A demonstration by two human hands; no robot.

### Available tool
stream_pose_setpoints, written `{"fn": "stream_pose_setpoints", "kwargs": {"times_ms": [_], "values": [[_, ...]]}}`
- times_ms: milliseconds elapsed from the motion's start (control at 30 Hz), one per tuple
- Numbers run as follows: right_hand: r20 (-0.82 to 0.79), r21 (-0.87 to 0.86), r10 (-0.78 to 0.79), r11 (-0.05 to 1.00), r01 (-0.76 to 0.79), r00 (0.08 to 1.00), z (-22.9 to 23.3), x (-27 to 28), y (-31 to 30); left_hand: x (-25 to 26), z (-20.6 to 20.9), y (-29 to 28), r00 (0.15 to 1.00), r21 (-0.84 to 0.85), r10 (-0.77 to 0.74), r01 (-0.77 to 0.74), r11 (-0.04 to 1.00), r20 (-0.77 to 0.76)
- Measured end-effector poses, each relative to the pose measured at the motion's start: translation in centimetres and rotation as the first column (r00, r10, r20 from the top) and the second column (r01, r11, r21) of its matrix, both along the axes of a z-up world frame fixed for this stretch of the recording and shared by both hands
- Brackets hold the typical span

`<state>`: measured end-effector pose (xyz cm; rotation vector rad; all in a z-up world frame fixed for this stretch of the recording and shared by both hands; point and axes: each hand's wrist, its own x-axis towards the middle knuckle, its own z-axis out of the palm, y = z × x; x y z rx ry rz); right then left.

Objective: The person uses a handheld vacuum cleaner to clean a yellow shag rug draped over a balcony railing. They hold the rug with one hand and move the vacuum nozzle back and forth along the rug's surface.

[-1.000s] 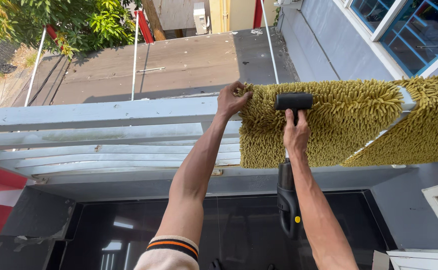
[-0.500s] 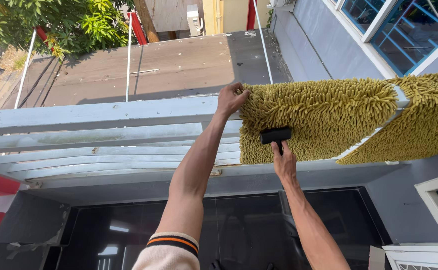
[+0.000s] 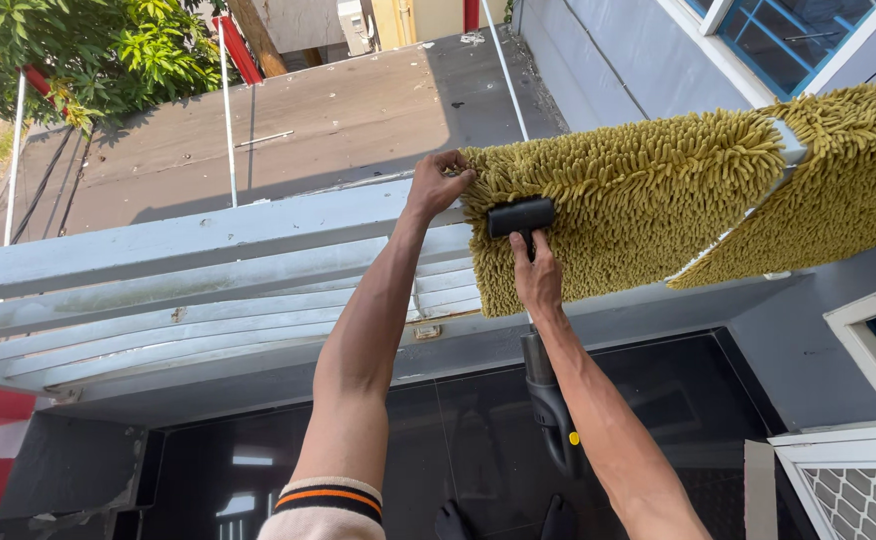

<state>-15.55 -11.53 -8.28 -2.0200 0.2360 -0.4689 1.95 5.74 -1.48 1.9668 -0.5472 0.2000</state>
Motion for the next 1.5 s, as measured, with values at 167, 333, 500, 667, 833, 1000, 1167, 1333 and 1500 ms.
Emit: {"fn": "stream_pose_setpoints", "kwargs": {"times_ms": [167,333,500,667,833,1000,1167,1333,1500], "values": [[-0.089,0.035,0.030,0.999,-0.027,0.996,-4.3,-1.2,0.5,-0.1,0.1,0.2,0.999,-0.017,-0.027,0.026,1.000,-0.022],[-0.089,0.057,0.048,0.997,-0.043,0.995,-3.9,-3.2,1.6,0.0,0.2,0.2,0.998,-0.029,-0.065,0.064,0.998,-0.019],[0.065,0.008,0.004,1.000,-0.005,0.998,1.9,-1.5,3.1,0.0,0.0,0.3,0.998,-0.083,-0.069,0.068,0.994,-0.005],[0.015,-0.054,-0.014,0.998,0.014,1.000,4.7,0.9,4.3,-0.3,0.3,0.5,0.993,-0.145,-0.098,0.087,0.986,-0.070],[0.027,-0.021,0.022,1.000,-0.022,0.999,0.3,-0.6,4.7,-1.3,1.4,0.3,0.999,-0.087,-0.045,0.044,0.995,-0.002],[-0.126,-0.037,0.019,0.999,-0.024,0.992,-6.0,-1.2,3.8,-1.4,1.6,0.4,0.996,-0.078,-0.080,0.078,0.994,-0.029],[-0.192,-0.070,-0.002,0.997,-0.012,0.981,-8.9,-3.3,2.9,-0.4,0.3,0.1,0.995,-0.101,-0.094,0.097,0.990,0.032],[-0.024,0.026,0.001,1.000,0.000,1.000,-2.3,-3.5,3.5,-0.5,0.2,0.3,0.997,-0.042,-0.031,0.034,0.999,0.064],[0.080,-0.025,-0.009,1.000,0.011,0.997,4.3,0.0,3.5,-0.9,0.8,0.3,0.999,-0.023,-0.020,0.021,1.000,0.039]]}}
